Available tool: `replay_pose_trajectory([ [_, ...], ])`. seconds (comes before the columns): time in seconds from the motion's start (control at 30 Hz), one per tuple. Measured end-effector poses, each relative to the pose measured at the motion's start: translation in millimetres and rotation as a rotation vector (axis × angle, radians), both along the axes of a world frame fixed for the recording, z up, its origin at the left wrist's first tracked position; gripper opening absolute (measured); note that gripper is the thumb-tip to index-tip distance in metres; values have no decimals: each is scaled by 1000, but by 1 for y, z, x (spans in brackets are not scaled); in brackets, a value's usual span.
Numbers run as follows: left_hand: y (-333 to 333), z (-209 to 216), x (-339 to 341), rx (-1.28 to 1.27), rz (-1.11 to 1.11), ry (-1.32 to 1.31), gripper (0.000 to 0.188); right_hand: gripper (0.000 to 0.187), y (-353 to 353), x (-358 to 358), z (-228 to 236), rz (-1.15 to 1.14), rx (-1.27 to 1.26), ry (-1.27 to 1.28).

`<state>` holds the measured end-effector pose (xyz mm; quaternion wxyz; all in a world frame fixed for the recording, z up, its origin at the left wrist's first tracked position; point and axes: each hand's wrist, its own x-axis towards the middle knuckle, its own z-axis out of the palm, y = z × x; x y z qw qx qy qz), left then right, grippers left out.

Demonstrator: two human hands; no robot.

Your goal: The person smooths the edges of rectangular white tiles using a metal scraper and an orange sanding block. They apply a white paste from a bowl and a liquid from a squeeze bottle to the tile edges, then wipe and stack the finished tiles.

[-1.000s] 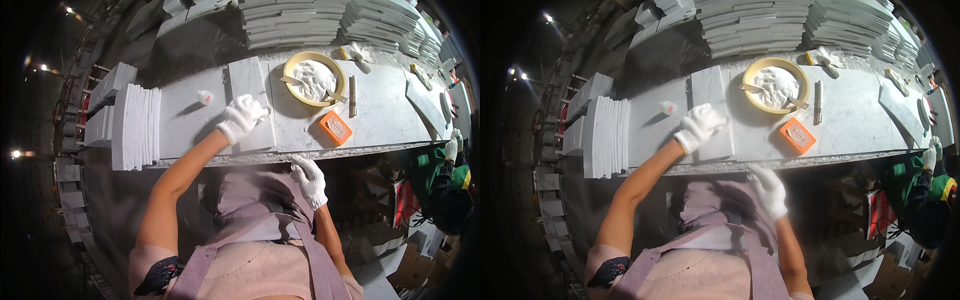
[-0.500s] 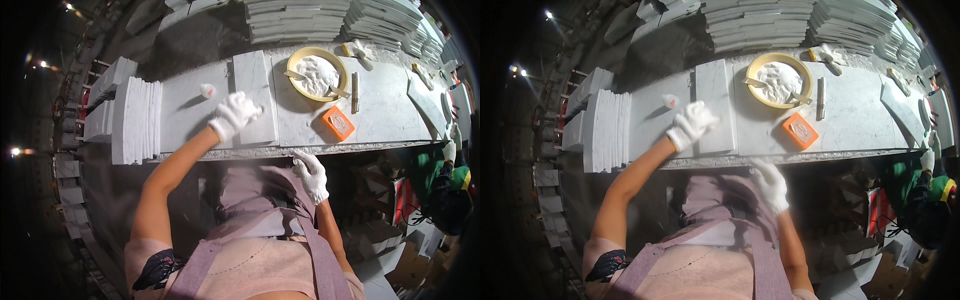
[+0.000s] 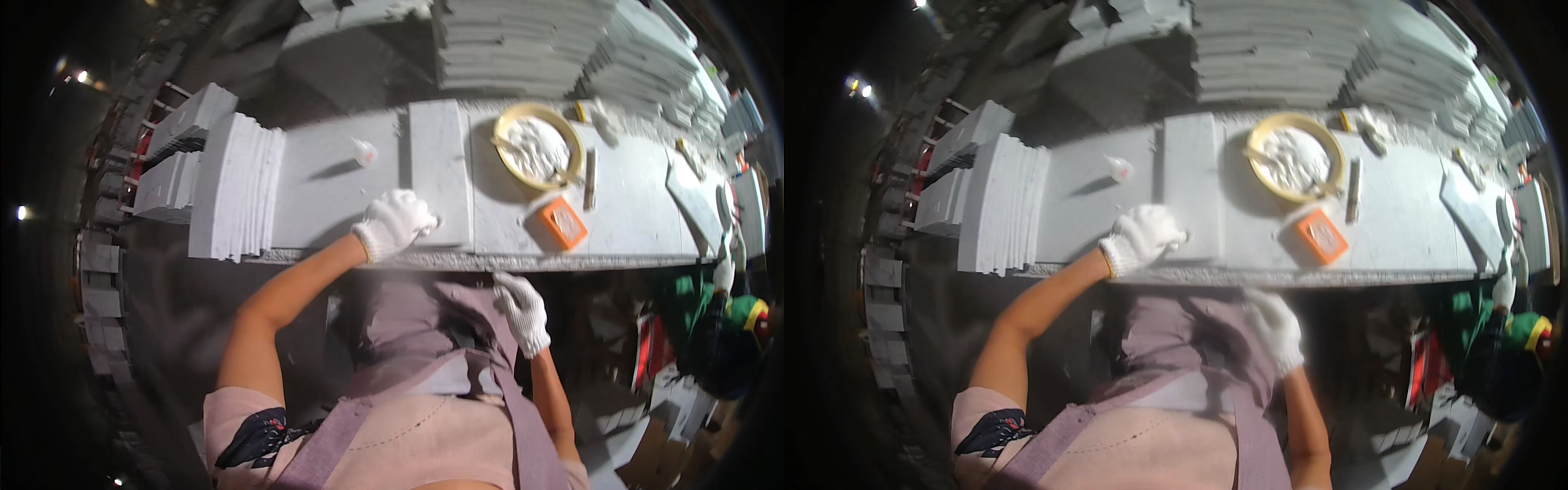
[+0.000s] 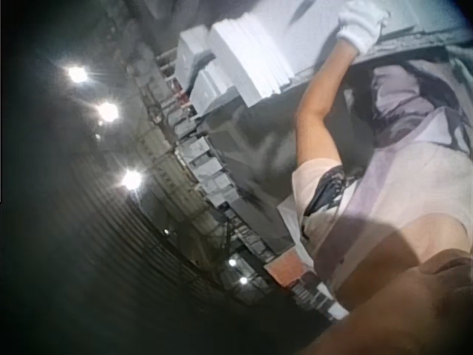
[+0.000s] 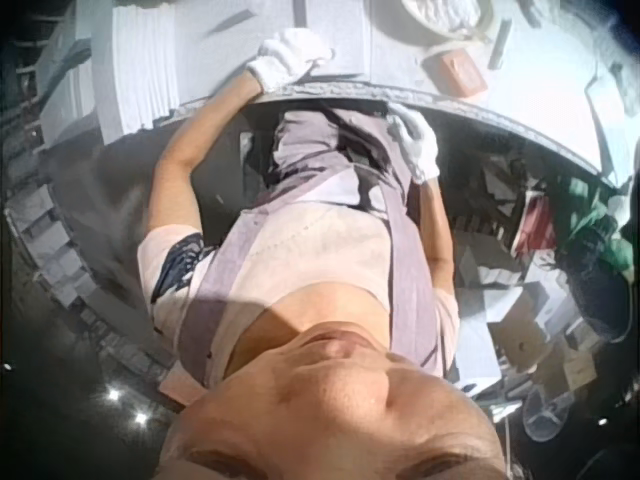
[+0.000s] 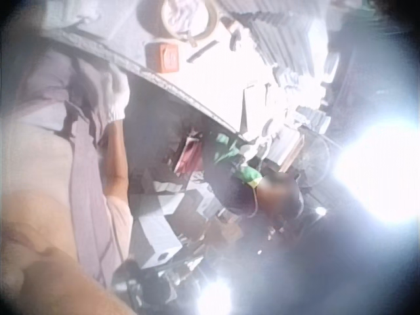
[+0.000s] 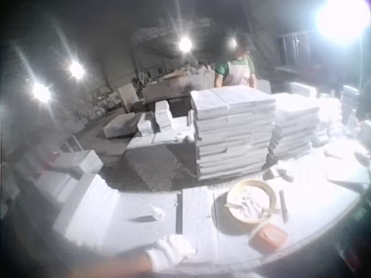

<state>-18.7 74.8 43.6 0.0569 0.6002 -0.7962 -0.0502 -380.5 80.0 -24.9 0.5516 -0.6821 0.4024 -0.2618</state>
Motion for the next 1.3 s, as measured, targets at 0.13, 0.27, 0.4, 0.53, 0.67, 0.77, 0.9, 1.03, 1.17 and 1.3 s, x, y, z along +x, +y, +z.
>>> replay_pose_trajectory([
  [0.13,11,3,43,-114,468,57,16,29,4,-2,13,-65,227,106],
  [0.27,24,-9,55,-207,498,148,19,26,2,24,42,-43,467,-31],
  [0.4,23,-8,55,-131,606,-32,23,31,-5,69,52,-79,401,-37],
  [0.53,22,0,50,-115,712,-66,27,25,-7,93,39,-212,210,-118],
  [0.67,40,8,28,-286,709,169,37,41,-19,91,37,-121,63,-31],
  [0.77,60,7,-10,3,757,470,43,48,-29,88,48,-81,309,89],
  [0.9,67,0,-44,220,844,647,54,54,-36,94,55,5,377,245],
  [1.03,59,1,-50,270,878,711,58,56,-36,102,42,13,258,240],
  [1.17,48,6,-42,290,841,632,64,62,-32,106,33,-20,345,201],
  [1.3,42,1,-35,285,818,658,63,63,-25,115,40,-35,373,143],
])
